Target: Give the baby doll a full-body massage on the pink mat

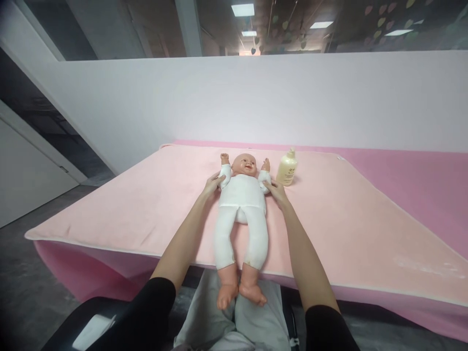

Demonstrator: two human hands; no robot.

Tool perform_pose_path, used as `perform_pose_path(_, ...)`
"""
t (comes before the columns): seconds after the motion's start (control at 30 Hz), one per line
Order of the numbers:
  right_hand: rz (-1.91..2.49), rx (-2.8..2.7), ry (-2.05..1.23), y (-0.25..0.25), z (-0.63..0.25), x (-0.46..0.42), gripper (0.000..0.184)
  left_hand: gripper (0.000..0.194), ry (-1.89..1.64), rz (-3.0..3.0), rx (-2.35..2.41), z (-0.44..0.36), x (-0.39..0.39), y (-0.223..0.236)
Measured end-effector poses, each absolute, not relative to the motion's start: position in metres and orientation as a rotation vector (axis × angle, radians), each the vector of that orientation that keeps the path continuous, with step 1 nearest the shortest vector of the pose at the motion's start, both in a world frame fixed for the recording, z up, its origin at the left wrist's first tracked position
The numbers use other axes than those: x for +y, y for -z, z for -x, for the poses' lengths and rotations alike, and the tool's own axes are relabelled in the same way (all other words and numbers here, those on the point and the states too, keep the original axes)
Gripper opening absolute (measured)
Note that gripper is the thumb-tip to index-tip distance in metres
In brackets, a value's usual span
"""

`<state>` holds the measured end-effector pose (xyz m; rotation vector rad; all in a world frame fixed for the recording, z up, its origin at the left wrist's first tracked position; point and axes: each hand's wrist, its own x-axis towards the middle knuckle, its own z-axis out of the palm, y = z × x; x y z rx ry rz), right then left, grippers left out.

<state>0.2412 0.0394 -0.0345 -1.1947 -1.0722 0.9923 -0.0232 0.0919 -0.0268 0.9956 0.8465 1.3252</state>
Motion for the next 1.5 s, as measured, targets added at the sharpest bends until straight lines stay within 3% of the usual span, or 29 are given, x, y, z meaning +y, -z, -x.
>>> perform_pose_path(0.3,1.112,-1.034,-1.135,0.036,-0.254,0.039,0.020,0.048,-1.331,-0.919,0.744,0.024,0.087,0.025)
perform_pose_path(0.5,1.115,-1.101,-1.132,0.034,-0.254,0.034,0.017,0.003,-1.314,-1.029,0.903,0.032,0.086,0.027)
perform_pose_path(0.63,1.072,-1.138,-1.058,0.033,-0.252,0.033,0.011,0.006,-1.305,-1.023,0.893,0.030,0.086,0.028)
perform_pose_path(0.77,1.009,-1.099,-1.086,0.034,-0.252,0.040,0.027,0.042,-1.240,-1.029,0.702,0.025,0.085,0.029)
perform_pose_path(0.83,0.991,-1.092,-1.097,0.035,-0.253,0.044,0.033,0.051,-1.223,-1.057,0.643,0.023,0.085,0.029)
perform_pose_path(1.07,1.299,-1.136,-0.868,0.040,-0.247,0.054,0.039,0.034,-1.318,-1.215,1.027,0.022,0.096,0.035)
perform_pose_path(1.27,1.577,-1.174,-0.607,0.041,-0.237,0.062,0.045,0.040,-1.326,-1.468,1.468,0.017,0.101,0.029)
perform_pose_path(1.37,1.476,-1.150,-0.699,0.042,-0.240,0.057,0.048,0.038,-1.339,-1.411,1.456,0.015,0.099,0.029)
perform_pose_path(1.5,1.207,-1.082,-0.966,0.036,-0.246,0.042,0.046,0.030,-1.298,-1.144,1.094,0.021,0.091,0.029)
